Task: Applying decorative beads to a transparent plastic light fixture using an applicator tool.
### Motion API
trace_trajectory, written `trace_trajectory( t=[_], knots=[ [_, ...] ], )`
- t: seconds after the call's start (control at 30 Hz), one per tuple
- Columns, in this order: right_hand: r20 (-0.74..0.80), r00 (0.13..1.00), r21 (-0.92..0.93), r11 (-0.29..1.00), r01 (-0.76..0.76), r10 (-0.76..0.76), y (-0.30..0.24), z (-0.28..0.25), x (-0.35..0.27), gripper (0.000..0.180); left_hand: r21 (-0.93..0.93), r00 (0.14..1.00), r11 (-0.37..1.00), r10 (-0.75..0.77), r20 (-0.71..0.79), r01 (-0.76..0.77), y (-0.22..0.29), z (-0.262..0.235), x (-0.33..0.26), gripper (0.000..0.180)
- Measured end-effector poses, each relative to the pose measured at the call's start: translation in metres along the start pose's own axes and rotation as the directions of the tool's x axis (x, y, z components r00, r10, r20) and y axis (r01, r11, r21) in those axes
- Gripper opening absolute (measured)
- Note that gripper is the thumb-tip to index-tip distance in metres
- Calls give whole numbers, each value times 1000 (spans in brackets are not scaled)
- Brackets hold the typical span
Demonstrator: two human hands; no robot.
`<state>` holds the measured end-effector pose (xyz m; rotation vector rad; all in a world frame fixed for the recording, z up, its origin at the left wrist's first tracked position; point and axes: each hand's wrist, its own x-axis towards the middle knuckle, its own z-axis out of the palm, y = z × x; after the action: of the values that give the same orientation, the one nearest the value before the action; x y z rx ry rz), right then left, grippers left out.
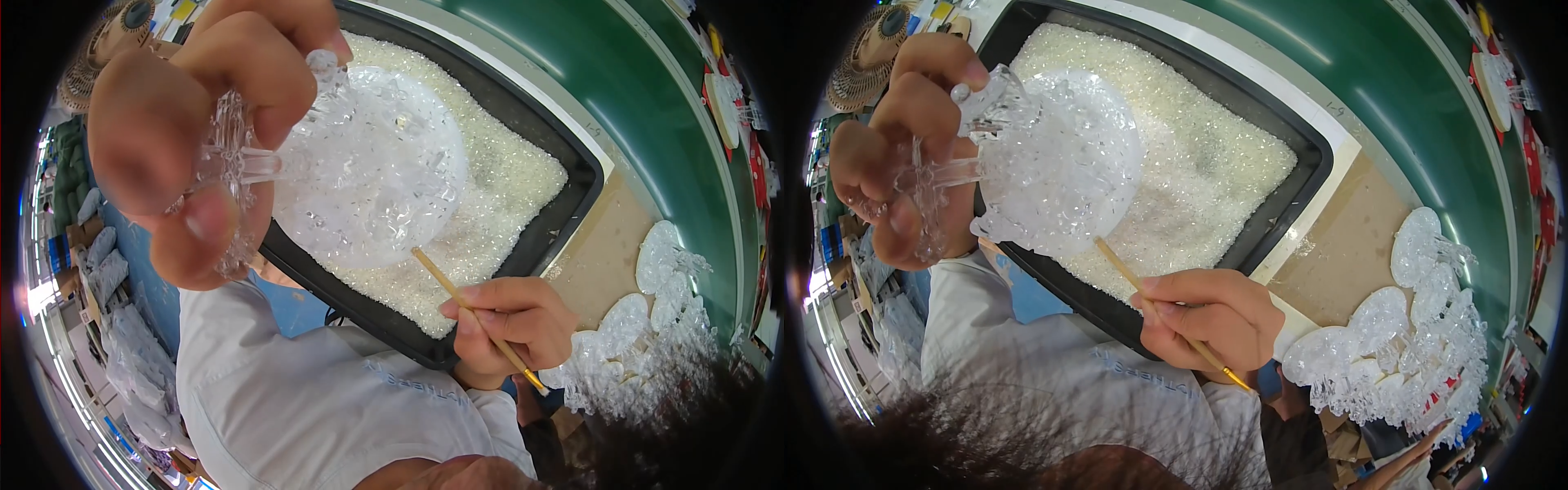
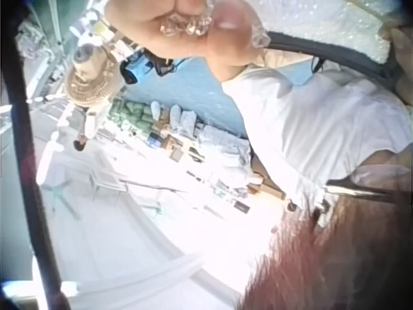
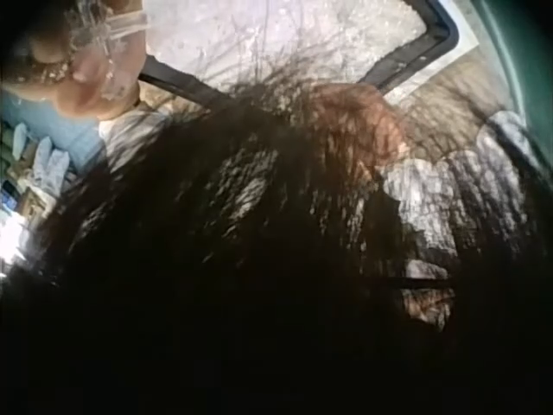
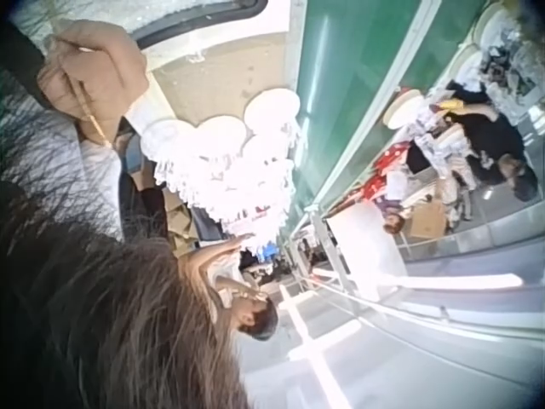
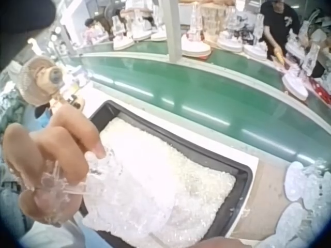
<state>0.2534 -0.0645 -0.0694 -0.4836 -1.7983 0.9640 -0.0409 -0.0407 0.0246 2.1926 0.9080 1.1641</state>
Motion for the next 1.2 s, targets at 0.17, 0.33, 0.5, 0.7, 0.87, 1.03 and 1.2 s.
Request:
trace_trajectory(
  t=[0.17, 0.33, 0.5, 0.7, 0.87, 1.03, 1.2],
  knots=[
    [-286, 948, 39, 990, -132, 138, -1, 16, -8, 21, 60, 995, 998, 2, 97, -8, 1, -5, 7, 25],
    [-9, 999, 47, 998, 44, -44, 3, 6, -4, 19, 15, 996, 1000, 19, -91, -17, 0, 10, -2, 25],
    [-295, 946, 51, 991, -121, 131, -1, 19, -8, 20, 17, 999, 1000, -2, -49, 3, -3, 1, 2, 24],
    [-5, 997, 55, 995, 82, -82, 7, 4, -5, 18, -109, 997, 994, -3, -77, -5, -15, 3, -4, 19],
    [-420, 881, 190, 970, -148, 217, 1, 22, -6, 14, -157, 998, 986, 47, -45, -54, -22, 0, 6, 15],
    [-329, 906, 23, 962, -273, 265, 2, 22, 4, 7, -404, 958, 884, 140, -251, -235, -36, 27, 1, 17],
    [-214, 973, -63, 993, -99, 83, 0, 16, -2, 23, -261, 987, 959, 77, -139, -111, -20, 22, 8, 20]
  ],
)
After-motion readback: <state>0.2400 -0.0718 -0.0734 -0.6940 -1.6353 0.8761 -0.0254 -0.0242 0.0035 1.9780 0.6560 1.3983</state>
